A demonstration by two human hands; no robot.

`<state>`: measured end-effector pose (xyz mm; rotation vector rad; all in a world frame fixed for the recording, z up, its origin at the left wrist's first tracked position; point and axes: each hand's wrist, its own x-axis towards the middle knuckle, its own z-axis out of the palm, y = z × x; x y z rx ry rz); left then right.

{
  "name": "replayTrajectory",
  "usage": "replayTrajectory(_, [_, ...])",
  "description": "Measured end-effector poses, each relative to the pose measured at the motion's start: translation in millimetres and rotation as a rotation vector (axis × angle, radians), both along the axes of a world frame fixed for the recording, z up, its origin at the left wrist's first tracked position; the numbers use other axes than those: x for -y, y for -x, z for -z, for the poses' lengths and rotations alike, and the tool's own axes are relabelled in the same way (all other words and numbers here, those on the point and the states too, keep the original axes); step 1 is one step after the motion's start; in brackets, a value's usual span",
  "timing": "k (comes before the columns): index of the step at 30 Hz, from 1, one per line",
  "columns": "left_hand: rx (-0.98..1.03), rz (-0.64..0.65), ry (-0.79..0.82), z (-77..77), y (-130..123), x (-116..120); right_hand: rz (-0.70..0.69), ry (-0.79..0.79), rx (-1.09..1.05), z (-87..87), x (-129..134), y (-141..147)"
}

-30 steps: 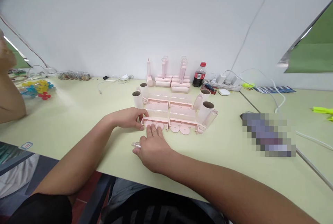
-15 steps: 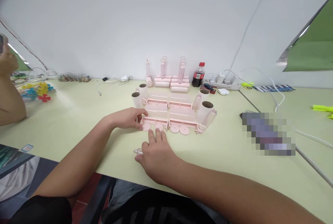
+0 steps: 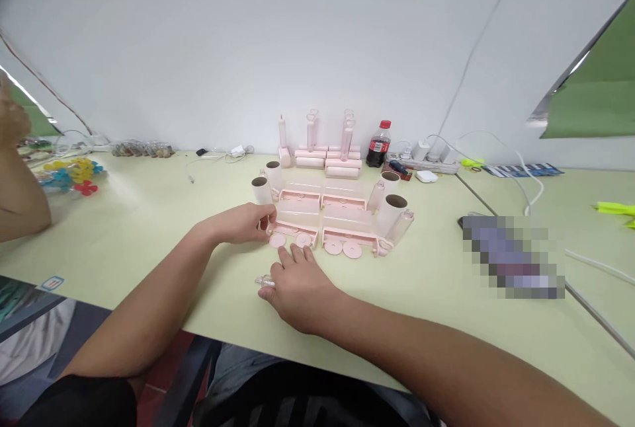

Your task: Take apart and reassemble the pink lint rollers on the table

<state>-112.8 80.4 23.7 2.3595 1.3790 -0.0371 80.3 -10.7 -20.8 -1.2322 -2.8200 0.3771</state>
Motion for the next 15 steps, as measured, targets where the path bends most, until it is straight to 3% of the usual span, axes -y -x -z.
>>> replayTrajectory(15, [0.017, -0.043, -0.022, 4.7, 2, -5, -0.103, -0.018, -0.062, 0.3, -24, -8])
